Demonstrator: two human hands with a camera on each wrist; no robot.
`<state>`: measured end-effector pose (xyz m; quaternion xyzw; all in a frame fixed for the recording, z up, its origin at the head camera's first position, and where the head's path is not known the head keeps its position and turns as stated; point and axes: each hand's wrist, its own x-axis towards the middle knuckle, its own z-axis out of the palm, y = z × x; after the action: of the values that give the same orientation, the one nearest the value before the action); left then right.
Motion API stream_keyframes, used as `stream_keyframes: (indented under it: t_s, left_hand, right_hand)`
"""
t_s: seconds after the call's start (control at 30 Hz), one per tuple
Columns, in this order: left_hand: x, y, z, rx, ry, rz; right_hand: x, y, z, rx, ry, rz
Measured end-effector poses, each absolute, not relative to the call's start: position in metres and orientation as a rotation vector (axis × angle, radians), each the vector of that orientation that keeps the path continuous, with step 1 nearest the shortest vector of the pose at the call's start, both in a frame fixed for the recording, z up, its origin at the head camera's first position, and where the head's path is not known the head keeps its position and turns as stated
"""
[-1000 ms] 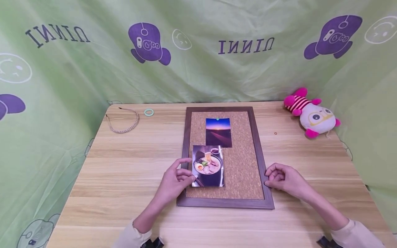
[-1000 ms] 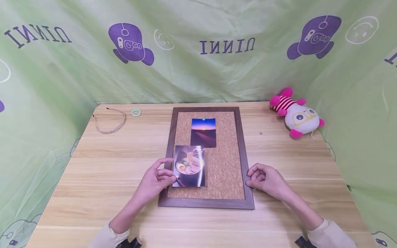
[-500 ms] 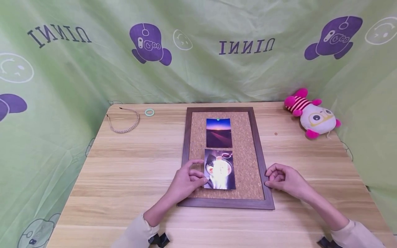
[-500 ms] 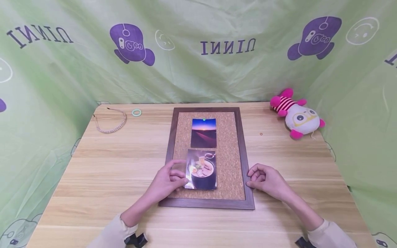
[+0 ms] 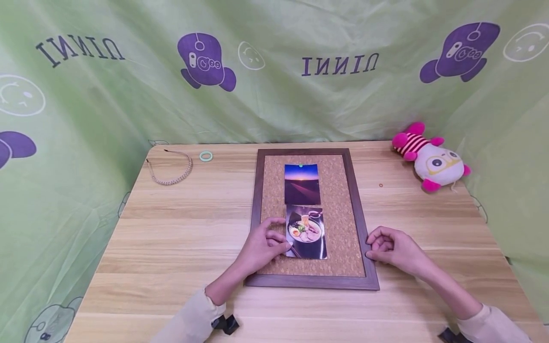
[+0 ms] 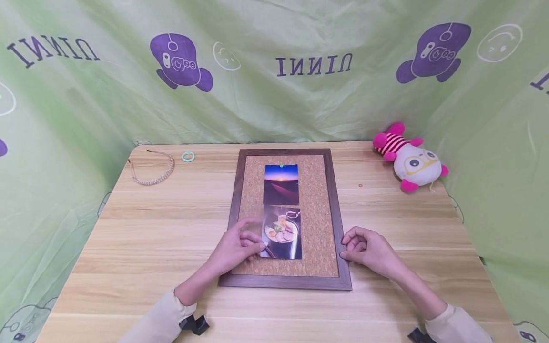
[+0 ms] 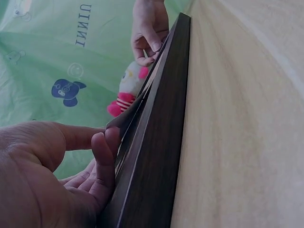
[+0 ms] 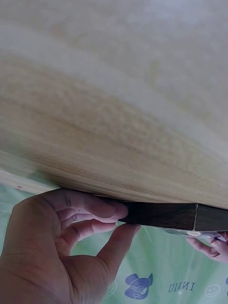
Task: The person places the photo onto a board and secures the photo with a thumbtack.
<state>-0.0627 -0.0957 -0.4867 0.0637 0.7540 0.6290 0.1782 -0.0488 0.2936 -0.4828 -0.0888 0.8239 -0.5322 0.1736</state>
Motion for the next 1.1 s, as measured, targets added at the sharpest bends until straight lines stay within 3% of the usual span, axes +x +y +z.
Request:
stream_keyframes:
  t_s: [0.73, 1.1]
  left_hand:
    - [-0.058, -0.107, -0.475, 0.330, 2.496, 1.478]
    - [-0.075, -0.117, -0.486, 0.850, 2.841, 1.040]
  right_hand:
    - [-0.050, 0.293, -0.483, -0.244, 2.341, -1.505]
    - [-0.048, 0.292, -0.481, -0.225, 2.335, -1.507]
